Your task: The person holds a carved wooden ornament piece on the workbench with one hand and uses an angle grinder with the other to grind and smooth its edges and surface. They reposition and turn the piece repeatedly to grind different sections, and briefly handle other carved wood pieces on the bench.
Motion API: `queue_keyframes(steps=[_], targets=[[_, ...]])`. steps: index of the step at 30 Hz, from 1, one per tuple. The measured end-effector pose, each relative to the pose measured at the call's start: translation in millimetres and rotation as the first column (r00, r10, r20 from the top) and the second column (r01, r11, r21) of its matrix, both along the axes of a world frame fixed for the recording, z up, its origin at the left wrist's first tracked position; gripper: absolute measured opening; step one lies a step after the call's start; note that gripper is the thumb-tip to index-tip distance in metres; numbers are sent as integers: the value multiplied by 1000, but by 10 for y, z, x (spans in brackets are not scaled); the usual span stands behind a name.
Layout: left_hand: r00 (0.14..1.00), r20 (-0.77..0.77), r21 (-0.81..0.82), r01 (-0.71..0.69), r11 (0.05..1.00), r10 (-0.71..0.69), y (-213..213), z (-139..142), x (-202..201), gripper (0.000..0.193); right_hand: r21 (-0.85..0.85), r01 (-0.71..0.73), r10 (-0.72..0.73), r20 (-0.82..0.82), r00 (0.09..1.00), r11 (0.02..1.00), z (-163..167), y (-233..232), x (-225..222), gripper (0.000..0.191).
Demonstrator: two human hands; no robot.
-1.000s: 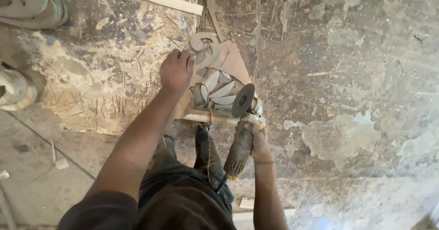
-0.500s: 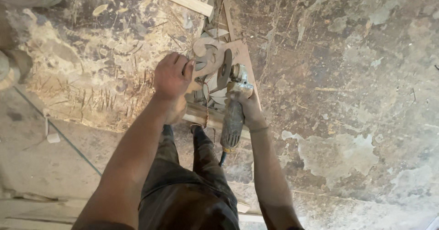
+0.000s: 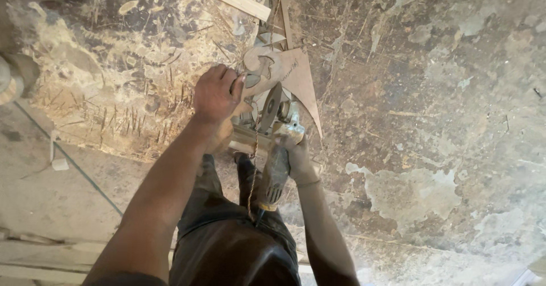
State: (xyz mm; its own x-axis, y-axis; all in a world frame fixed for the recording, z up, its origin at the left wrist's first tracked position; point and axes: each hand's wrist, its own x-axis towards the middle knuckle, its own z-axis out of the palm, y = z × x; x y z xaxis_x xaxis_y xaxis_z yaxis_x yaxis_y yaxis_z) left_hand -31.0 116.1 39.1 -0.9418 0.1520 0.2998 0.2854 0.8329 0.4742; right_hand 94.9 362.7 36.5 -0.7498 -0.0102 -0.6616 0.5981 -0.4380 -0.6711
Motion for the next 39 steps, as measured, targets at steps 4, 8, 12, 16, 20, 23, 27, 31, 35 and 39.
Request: queue_keyframes(steps=[4,8,12,16,20,23,27,31,35,39], targets=[[993,116,-49,3,999,3,2,-102,-39,27,4,36,-37,91,995,999,26,-78,40,43],[998,66,-44,-15,999,17,-11,-120,-10,26,23,23,-24,37,999,999,71,-52,-126,34],[1000,24,2,-13,1000,13,3,-47,10,25,55,23,-25,46,999,998,90,-23,-372,28],[999,35,19,-20,1000,19,10,46,-2,24,55,40,-44,64,997,998,182,-128,-360,27],[999,47,21,4,1000,-5,13,83,-9,24,64,107,-111,72,991,992,269,-250,-172,32],[1000,8,22,12,1000,-12,11,75,-9,23,45,119,-121,54,991,992,270,-317,-51,35],[999,39,7,1,1000,-1,16,45,-16,25,-1,128,-127,92,988,992,237,-406,92,38],[1000,24,30,-11,999,10,20,-2,-35,23,11,114,-115,81,990,993,201,-391,97,34],[998,61,17,0,1000,-1,19,-39,-22,22,18,120,-122,126,984,993,143,-189,-140,29],[1000,23,15,1,1000,-1,23,-19,-18,22,7,17,-17,29,999,1000,128,28,-409,27]])
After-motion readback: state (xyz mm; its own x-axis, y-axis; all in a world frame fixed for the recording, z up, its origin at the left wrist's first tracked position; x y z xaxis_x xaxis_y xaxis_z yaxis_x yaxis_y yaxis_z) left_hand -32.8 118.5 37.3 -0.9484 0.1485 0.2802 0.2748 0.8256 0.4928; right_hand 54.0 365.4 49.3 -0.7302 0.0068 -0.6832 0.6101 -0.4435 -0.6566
